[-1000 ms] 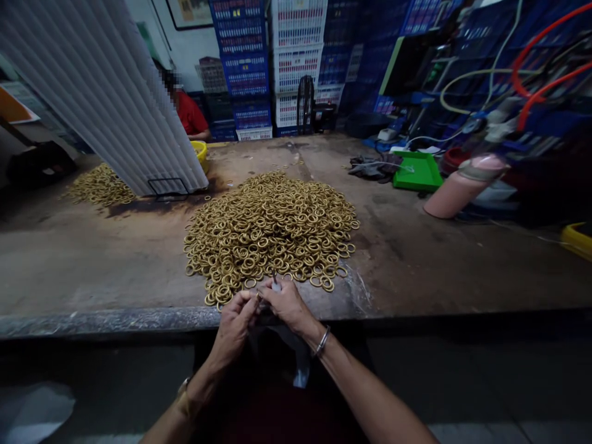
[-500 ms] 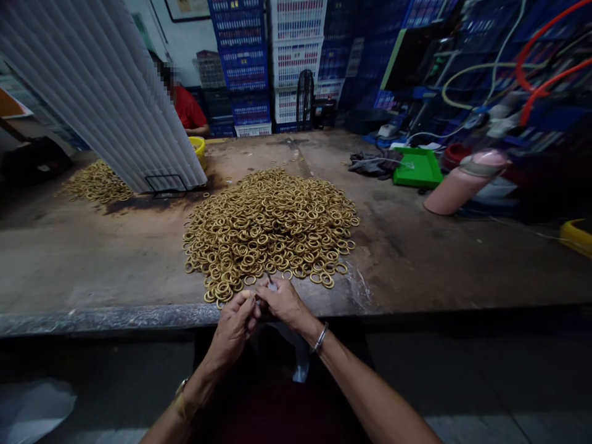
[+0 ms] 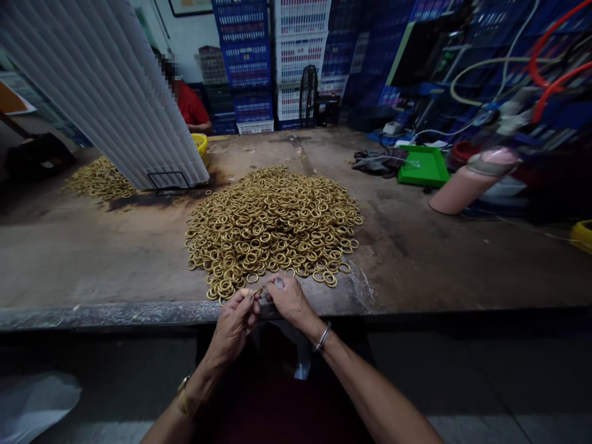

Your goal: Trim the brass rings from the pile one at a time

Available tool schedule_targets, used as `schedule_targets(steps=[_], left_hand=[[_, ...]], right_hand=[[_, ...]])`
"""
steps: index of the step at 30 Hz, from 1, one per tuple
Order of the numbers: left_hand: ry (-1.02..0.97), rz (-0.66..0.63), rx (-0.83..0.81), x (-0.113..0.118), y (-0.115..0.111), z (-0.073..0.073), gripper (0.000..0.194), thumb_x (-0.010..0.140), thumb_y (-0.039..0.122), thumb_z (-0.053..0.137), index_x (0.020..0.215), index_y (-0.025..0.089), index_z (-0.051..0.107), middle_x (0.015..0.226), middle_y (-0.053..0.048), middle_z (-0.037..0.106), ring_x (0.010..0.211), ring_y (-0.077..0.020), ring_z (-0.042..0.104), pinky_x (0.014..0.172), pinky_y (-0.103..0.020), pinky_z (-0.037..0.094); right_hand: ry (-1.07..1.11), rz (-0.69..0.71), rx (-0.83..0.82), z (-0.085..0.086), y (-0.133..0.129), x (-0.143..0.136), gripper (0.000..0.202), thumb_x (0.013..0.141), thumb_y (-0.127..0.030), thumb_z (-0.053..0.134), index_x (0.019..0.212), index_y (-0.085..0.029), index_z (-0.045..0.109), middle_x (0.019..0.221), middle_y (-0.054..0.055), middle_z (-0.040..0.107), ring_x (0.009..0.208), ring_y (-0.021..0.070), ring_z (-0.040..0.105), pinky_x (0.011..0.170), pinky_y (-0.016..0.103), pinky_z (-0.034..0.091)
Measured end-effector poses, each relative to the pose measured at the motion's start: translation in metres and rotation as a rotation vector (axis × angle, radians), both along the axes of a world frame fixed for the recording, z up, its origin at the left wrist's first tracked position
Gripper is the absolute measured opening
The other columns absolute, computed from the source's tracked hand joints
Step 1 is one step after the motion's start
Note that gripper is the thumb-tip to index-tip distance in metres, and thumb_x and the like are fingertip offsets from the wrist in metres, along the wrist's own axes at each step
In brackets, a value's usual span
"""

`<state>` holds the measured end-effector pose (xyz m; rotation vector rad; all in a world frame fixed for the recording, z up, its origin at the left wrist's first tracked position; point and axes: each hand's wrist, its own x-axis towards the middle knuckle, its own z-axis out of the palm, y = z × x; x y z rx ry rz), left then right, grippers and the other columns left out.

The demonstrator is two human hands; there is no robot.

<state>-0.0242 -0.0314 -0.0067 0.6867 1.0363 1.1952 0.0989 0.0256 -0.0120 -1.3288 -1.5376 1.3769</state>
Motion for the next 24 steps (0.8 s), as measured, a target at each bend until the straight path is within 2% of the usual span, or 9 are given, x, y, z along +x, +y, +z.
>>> schedule_targets(steps=[2,5,8,13,16,19,24], left_hand=[[0.008,0.028,-0.006,0.0,0.0,0.0,0.029,0.075,0.044,0.056,0.073,0.016,0.048,0.059,0.005,0.047,0.041,-0.0021,0.03,0.038,-0.015,0.016],[0.026,0.057,0.01,0.001,0.001,0.0,0.03,0.074,0.045,0.057,0.072,0.017,0.048,0.059,0.005,0.048,0.04,-0.0023,0.03,0.037,-0.015,0.017],[0.067,0.065,0.032,0.001,0.002,-0.002,0.03,0.074,0.046,0.056,0.072,0.017,0.048,0.058,0.005,0.047,0.041,-0.0027,0.031,0.038,-0.015,0.019],[0.136,0.058,0.067,-0.002,0.001,-0.003,0.029,0.076,0.044,0.055,0.071,0.017,0.047,0.056,0.006,0.045,0.04,-0.0023,0.029,0.038,-0.016,0.019],[0.14,0.014,0.059,-0.003,-0.007,0.003,0.03,0.077,0.044,0.054,0.068,0.016,0.046,0.053,0.007,0.043,0.038,-0.0018,0.026,0.037,-0.015,0.018],[0.027,-0.053,0.009,-0.001,-0.016,0.012,0.029,0.077,0.043,0.055,0.071,0.017,0.047,0.055,0.005,0.046,0.038,-0.0019,0.029,0.036,-0.015,0.02],[-0.233,0.01,-0.097,0.001,-0.02,0.013,0.031,0.072,0.042,0.061,0.069,0.015,0.047,0.076,-0.002,0.057,0.046,-0.004,0.04,0.036,-0.015,0.024]], right_hand=[[-0.147,0.045,0.161,0.0,-0.002,0.003,0.014,0.072,-0.024,0.046,0.064,-0.017,0.054,0.055,-0.002,0.052,0.051,0.009,0.043,0.049,0.02,0.033],[-0.311,0.215,0.316,0.003,-0.007,0.005,0.015,0.074,-0.018,0.044,0.063,-0.018,0.055,0.057,-0.001,0.053,0.052,0.0097,0.043,0.051,0.021,0.029],[-0.384,0.302,0.357,0.006,-0.011,0.006,0.017,0.074,-0.014,0.043,0.068,-0.019,0.058,0.06,0.0,0.057,0.054,0.0103,0.045,0.052,0.022,0.028],[-0.522,0.358,0.376,0.007,-0.01,0.005,0.017,0.073,-0.013,0.043,0.073,-0.019,0.059,0.063,0.001,0.06,0.057,0.0116,0.049,0.054,0.022,0.028],[-0.707,0.341,0.354,0.007,-0.005,0.005,0.019,0.073,-0.014,0.043,0.079,-0.019,0.06,0.067,0.003,0.063,0.061,0.0138,0.052,0.055,0.023,0.028],[-0.865,0.266,0.374,0.006,0.002,0.002,0.024,0.075,-0.015,0.041,0.09,-0.019,0.059,0.075,0.006,0.064,0.067,0.0162,0.056,0.057,0.024,0.029],[-0.871,0.155,0.438,0.005,0.011,-0.016,0.018,0.084,-0.024,0.041,0.095,-0.02,0.055,0.086,0.005,0.065,0.077,0.016,0.058,0.062,0.024,0.031]])
